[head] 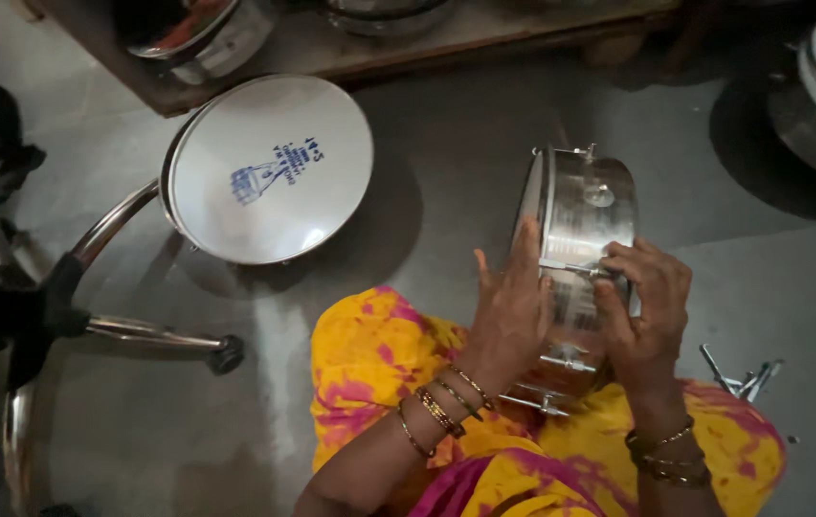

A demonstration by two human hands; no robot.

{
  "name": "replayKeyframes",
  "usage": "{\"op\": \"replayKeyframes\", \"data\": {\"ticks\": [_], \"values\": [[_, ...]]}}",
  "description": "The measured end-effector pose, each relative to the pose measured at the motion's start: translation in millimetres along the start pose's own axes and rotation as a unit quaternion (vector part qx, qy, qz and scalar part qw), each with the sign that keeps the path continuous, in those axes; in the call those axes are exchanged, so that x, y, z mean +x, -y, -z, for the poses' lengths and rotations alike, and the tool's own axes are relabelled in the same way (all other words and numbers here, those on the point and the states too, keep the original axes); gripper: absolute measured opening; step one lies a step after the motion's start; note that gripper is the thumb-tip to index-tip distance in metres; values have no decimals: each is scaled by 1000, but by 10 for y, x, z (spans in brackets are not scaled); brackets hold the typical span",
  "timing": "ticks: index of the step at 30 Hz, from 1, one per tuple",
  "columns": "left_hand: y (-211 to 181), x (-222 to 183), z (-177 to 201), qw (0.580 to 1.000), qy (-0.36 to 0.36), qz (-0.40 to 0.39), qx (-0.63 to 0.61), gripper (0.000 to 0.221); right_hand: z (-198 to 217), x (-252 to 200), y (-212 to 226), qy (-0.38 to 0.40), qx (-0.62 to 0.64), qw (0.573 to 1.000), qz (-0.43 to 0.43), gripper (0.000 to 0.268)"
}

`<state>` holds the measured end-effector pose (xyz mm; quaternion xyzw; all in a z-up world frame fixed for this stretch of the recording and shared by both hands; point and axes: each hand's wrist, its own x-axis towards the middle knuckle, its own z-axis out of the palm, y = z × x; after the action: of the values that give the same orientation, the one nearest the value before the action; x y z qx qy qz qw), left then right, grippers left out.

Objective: The person assembles a musical instrument by picking up metal brackets and placing them into pre-drilled holes around the side of a drum shell.

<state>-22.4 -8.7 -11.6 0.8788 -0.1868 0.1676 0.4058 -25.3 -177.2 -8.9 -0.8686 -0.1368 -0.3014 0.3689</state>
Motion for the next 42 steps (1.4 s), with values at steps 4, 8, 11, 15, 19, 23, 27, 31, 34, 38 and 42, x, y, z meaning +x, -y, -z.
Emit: {"op": "replayKeyframes", "data": {"ticks": [4, 8, 11, 15, 19, 23, 27, 31, 34, 38, 42], "values": [[1, -23, -1, 1000, 11, 11, -6, 76, 35, 46, 14, 12, 5, 1000, 6, 18], [-28, -36, -3, 1000, 12, 20, -20, 75, 59, 84, 24, 16, 10, 1000, 0, 14], [-51, -29, -13, 999, 15, 20, -45, 75, 92, 68, 9, 12, 2, 1000, -7, 11], [-85, -27, -51, 998, 20, 27, -52, 71, 125, 32, -41, 10, -13, 1000, -9, 13], [-92, -18, -53, 1000, 15, -3, -23, 69, 128, 30, -55, 2, -6, 1000, -11, 13], [-106, -39, 6, 999, 30, 2, -33, 69, 131, 5, -33, -8, 22, 1000, -17, 13], [-64, 112, 101, 985, 94, 86, -116, 70, 117, 30, -9, -16, 33, 999, -25, 10], [166, 592, -9, 943, 70, 155, -287, 75, 94, -56, -48, -21, 74, 997, -20, 12], [324, 865, -122, 906, 107, 202, -355, 75, 29, -49, -311, -46, 238, 968, -66, 4], [488, 876, -129, 906, 103, 208, -353, 73, -242, 54, -1232, -158, 432, 805, -374, 21], [534, 871, -45, 941, 91, 207, -253, 79, -812, -161, -2089, -24, 279, 819, -502, 36]]}}
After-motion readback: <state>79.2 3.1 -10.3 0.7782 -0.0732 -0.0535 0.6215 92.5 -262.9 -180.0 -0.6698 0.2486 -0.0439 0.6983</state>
